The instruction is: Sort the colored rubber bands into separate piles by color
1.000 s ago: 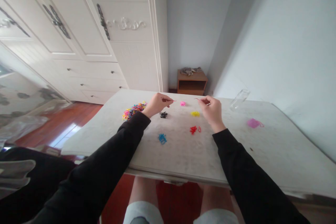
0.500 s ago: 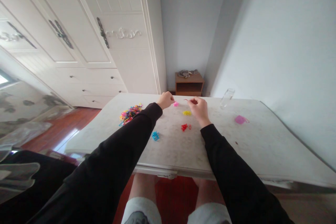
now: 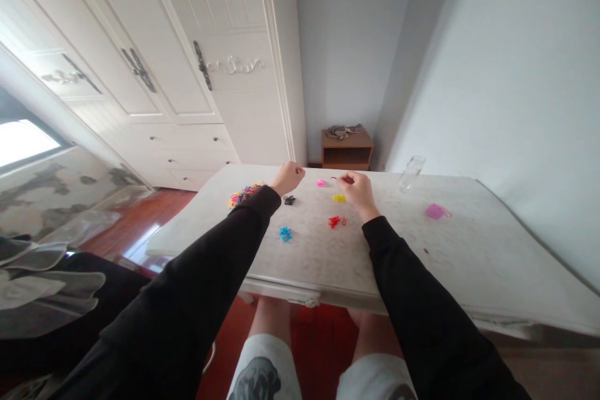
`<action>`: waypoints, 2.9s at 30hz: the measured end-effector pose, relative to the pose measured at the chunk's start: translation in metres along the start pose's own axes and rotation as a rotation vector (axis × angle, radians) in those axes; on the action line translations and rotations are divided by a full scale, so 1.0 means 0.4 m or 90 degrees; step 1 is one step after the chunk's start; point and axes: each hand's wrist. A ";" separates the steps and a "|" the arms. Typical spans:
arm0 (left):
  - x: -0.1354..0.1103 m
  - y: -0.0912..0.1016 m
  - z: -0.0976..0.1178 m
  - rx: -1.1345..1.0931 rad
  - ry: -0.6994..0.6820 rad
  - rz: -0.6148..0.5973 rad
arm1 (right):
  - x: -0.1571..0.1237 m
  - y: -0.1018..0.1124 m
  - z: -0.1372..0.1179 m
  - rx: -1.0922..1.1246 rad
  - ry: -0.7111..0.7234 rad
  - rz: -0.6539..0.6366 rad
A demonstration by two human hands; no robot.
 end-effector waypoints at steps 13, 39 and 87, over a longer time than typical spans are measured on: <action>-0.247 0.074 -0.207 0.035 0.114 0.359 | -0.038 0.057 0.088 -0.034 0.124 -0.229; -0.265 0.048 -0.239 -0.003 0.140 0.383 | -0.045 0.111 0.078 -0.015 0.105 -0.533; -0.304 0.065 -0.181 0.152 0.206 0.274 | -0.046 0.073 0.086 -0.108 0.175 -0.173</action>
Point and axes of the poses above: each hand's wrist, its own x-axis towards the middle knuckle, its own y-axis out of the back of the hand, z = x × y, and after that the axes turned 2 degrees about -x, right-handed
